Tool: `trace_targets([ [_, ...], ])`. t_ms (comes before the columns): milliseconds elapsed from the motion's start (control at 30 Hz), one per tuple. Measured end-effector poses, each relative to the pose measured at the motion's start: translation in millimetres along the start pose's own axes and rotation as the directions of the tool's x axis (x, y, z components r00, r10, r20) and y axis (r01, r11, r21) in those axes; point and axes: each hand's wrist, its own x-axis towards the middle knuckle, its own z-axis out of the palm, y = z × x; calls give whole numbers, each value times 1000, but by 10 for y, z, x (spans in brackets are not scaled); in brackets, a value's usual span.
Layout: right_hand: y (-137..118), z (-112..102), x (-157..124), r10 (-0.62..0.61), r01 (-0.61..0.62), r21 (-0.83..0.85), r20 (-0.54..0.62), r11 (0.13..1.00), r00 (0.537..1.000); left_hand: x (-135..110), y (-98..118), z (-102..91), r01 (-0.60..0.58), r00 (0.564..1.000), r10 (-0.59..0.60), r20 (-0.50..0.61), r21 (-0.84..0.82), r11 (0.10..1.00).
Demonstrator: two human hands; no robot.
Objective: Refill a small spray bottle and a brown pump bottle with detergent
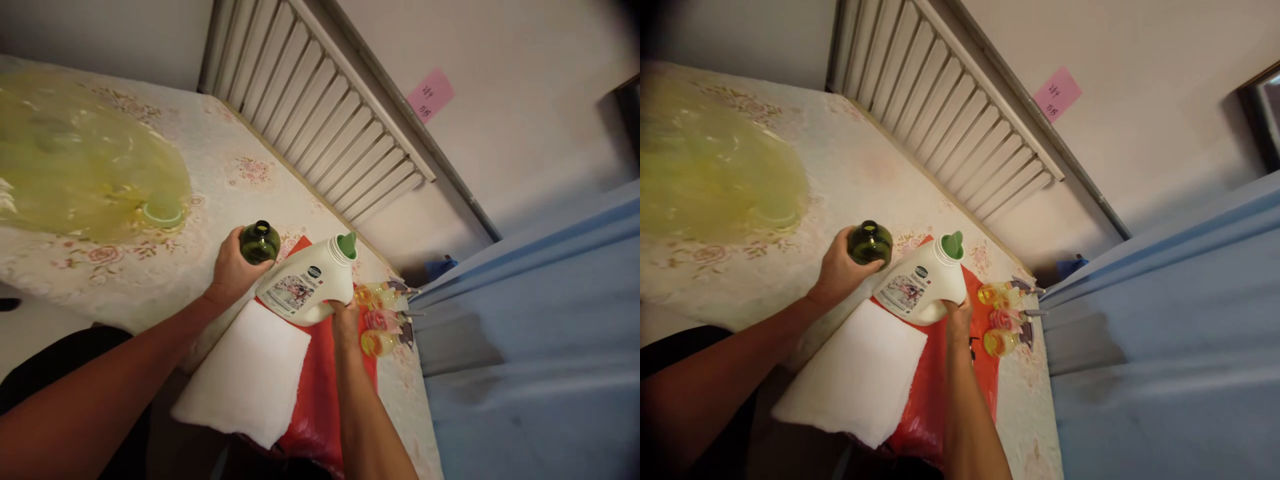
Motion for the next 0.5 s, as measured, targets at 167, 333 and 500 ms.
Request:
trace_targets([
  [167,-10,-461,-169,-4,4,3,-32,1000,999,-111,-1,-227,11,1000,-10,-18,52,999],
  [333,365,-1232,-456,113,-162,-206,-229,965,967,-384,132,-423,19,999,-17,-27,83,996],
  [500,744,-1596,-752,215,-312,-311,-311,897,926,-862,357,-405,-4,995,-2,98,59,998],
])
